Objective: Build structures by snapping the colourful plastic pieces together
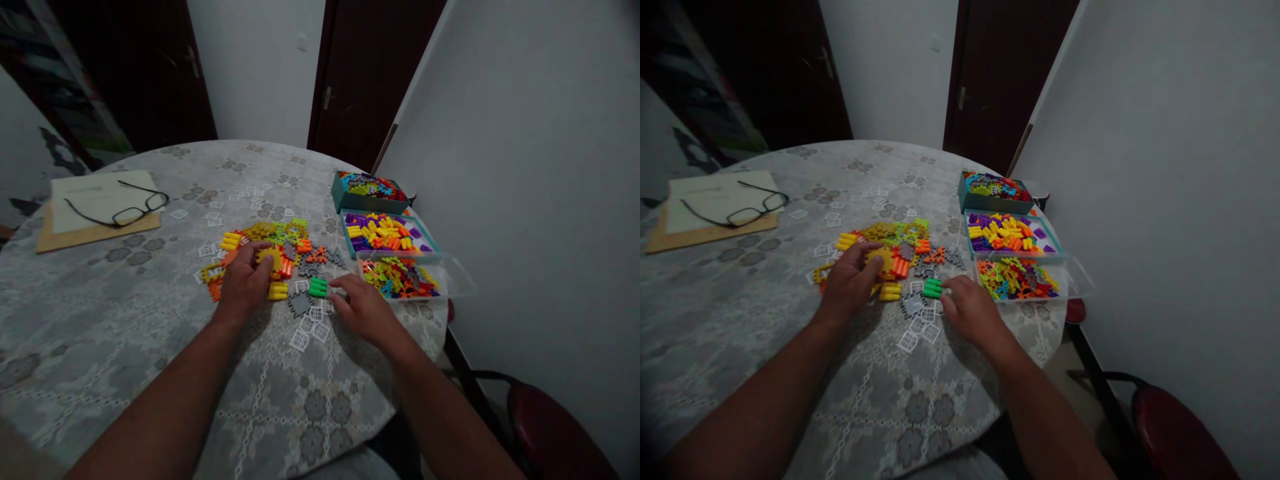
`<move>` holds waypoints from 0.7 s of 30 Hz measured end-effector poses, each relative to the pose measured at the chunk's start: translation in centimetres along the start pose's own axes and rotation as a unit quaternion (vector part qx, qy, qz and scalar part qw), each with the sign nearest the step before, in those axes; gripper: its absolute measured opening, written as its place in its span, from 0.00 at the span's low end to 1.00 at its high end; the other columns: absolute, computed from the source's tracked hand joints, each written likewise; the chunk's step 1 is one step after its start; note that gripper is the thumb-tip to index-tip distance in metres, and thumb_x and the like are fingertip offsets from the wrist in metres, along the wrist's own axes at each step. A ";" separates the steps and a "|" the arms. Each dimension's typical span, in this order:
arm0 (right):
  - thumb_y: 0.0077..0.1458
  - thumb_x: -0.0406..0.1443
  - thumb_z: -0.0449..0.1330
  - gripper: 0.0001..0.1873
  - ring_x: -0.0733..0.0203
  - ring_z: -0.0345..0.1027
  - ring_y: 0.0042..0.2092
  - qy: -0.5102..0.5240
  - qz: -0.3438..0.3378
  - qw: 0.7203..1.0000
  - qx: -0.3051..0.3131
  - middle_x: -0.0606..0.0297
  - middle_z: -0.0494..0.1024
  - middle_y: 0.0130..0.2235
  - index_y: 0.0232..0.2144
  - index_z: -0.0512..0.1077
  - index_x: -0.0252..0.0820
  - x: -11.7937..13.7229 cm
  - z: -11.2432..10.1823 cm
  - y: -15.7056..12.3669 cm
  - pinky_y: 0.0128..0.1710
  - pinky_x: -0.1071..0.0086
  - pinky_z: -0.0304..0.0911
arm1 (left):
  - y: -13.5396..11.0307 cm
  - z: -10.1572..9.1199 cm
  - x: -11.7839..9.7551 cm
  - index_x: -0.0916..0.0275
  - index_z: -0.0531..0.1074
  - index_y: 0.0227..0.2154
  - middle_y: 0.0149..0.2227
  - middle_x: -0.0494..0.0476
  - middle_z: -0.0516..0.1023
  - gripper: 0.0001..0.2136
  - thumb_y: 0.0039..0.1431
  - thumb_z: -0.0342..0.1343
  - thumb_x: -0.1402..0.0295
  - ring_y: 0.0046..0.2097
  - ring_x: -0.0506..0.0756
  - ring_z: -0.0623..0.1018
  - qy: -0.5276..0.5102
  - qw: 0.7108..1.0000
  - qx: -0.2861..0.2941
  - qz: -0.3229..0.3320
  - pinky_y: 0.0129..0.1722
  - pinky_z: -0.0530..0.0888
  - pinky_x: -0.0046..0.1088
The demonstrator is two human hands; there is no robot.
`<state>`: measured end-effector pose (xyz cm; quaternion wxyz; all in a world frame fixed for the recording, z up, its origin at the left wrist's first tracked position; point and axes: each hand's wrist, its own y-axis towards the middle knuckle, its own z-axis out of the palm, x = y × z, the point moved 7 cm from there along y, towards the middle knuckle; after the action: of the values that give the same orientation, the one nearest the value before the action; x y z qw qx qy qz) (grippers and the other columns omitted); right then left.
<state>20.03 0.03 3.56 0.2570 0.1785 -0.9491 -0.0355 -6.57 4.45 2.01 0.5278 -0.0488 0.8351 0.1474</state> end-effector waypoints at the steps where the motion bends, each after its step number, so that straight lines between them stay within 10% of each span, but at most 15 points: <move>1: 0.69 0.35 0.60 0.13 0.54 0.77 0.53 -0.013 -0.002 1.000 0.015 0.55 0.81 0.54 0.54 0.77 0.44 0.6 1.0 -0.2 0.55 0.63 0.69 | 0.0 0.0 0.0 0.57 0.78 0.55 0.33 0.52 0.77 0.19 0.65 0.56 0.56 0.30 0.55 0.77 0.001 1.000 0.000 0.000 0.30 0.75 0.30; 13: 0.73 0.39 0.56 0.14 0.52 0.76 0.50 -0.150 0.058 0.983 0.083 0.52 0.79 0.55 0.56 0.74 0.43 1.3 3.8 2.5 0.46 0.64 0.67 | 0.2 -0.1 0.1 0.55 0.79 0.55 0.37 0.55 0.79 0.20 0.64 0.56 0.56 0.33 0.56 0.78 -0.003 1.000 -0.004 0.012 0.32 0.78 0.33; 21: 0.71 0.41 0.58 0.12 0.59 0.72 0.37 -0.088 0.045 0.995 0.020 0.61 0.81 0.36 0.36 0.74 0.43 -1.0 -2.7 2.9 0.37 0.68 0.55 | 0.4 0.0 0.5 0.55 0.78 0.56 0.39 0.54 0.81 0.21 0.64 0.56 0.55 0.32 0.56 0.80 0.008 1.000 0.003 0.008 0.32 0.79 0.33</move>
<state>21.29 3.17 5.91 0.1704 0.1366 -0.9757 -0.0200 -6.90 4.86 1.65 0.5204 -0.0421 0.8398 0.1486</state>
